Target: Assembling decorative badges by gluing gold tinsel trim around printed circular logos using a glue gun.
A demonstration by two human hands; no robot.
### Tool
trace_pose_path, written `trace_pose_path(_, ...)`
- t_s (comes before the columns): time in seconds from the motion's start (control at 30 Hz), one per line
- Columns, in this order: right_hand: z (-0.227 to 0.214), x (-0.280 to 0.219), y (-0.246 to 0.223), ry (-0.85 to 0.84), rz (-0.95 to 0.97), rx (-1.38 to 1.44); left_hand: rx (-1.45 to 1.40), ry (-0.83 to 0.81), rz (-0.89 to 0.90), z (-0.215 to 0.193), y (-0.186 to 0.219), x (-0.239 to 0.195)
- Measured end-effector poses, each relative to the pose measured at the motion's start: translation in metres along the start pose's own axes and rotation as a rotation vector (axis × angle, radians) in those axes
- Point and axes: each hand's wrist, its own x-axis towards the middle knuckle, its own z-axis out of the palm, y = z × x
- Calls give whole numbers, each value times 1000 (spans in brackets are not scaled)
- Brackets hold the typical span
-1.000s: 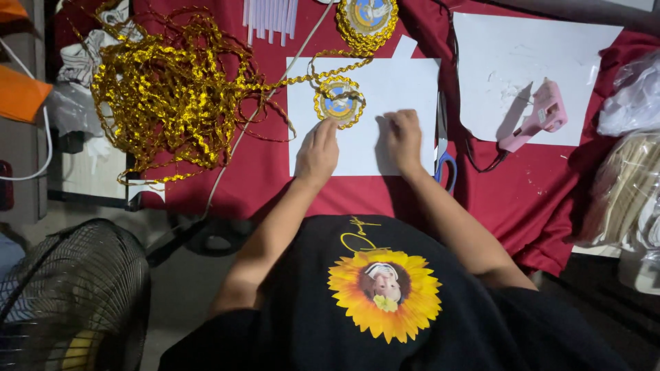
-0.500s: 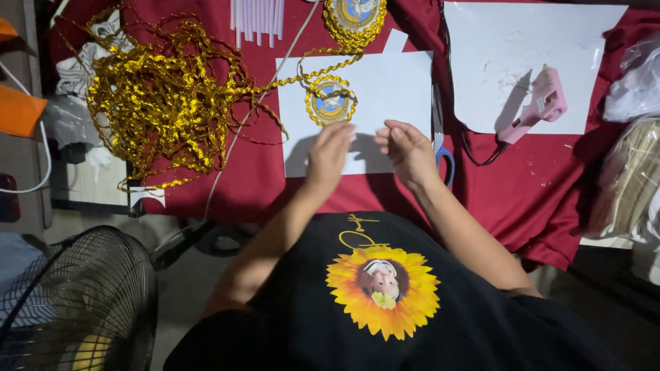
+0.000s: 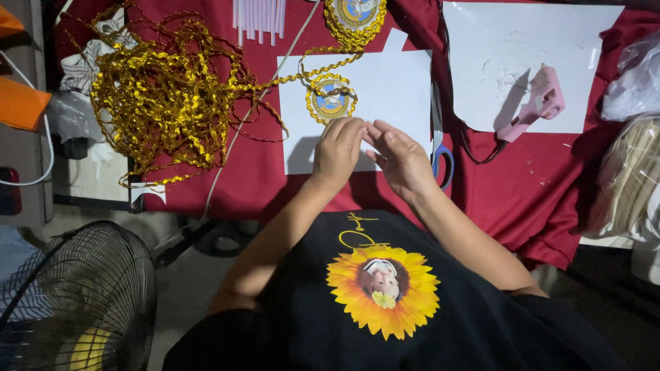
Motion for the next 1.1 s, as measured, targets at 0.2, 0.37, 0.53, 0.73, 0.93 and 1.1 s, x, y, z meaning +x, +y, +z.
trace_pose_path(0.2, -22, 11, 28, -28, -63, -331, -113, -115, -263, 20, -38, -38)
trace_pose_path(0.37, -50, 43, 46, 24, -53, -466, -265, -272, -333, 21, -45, -50)
trace_pose_path(0.53, -64, 107, 36, 97, -133, -705, -271, -448, -178, 28, -28, -58)
trace_pose_path(0.73, -9, 147, 3, -8, -668, -1364, -40, -373, -253, 25, -67, -58)
trace_pose_path(0.93, -60, 175, 46, -32, -744, -1456, 363, -54, -55, 7, -81, -45)
trace_pose_path(1.1, -31, 96, 48, 93, 92, -275, 457, -219, 63, -3, -84, -32)
